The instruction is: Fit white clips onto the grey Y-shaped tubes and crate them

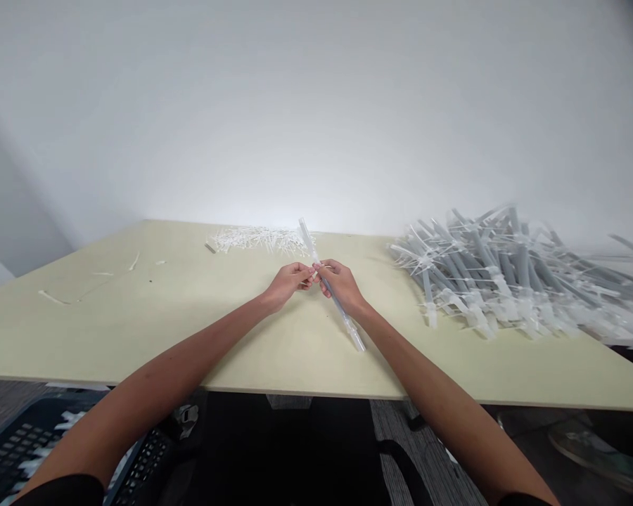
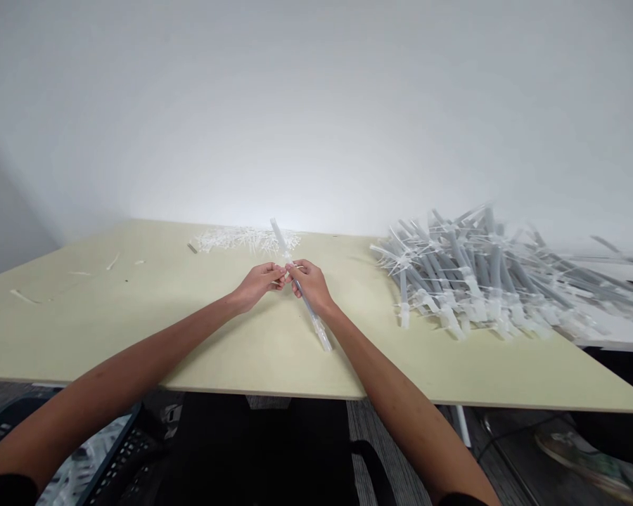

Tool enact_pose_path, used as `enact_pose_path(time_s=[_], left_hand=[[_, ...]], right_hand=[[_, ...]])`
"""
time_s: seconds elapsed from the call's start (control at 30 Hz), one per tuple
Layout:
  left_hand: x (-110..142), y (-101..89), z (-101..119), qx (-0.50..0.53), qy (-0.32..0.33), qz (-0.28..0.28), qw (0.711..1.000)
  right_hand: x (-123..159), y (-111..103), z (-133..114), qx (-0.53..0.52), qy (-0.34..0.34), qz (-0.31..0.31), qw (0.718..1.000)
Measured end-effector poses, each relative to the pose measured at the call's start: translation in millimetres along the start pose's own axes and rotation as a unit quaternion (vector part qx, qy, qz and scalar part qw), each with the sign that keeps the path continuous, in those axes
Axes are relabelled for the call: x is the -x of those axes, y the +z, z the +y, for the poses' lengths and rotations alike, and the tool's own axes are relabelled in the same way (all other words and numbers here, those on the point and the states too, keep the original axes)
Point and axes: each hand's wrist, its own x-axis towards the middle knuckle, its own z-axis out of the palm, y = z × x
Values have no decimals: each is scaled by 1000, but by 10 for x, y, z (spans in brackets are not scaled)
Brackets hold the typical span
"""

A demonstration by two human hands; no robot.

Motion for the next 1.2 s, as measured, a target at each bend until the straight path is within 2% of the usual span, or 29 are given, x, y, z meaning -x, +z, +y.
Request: enact_pose_path(time_s=[0.23, 0.53, 0.77, 0.97, 1.2], left_hand=[[-37, -71, 22, -33, 41, -13, 999], [-36, -103, 36, -23, 24, -17, 999], [-31, -107, 49, -36, 19, -22, 999], [-24, -94, 47, -58, 21, -30, 998], [-19, -65, 56, -55, 12, -19, 998]], right_hand=[[-24, -43, -27, -93, 26, -8, 995], [-5, -89, -134, -147, 103, -53, 982], [0, -73, -93, -72, 68, -60, 993], [4, -68, -60, 43, 36, -24, 998], [-15, -70, -58, 105, 16, 29, 994]])
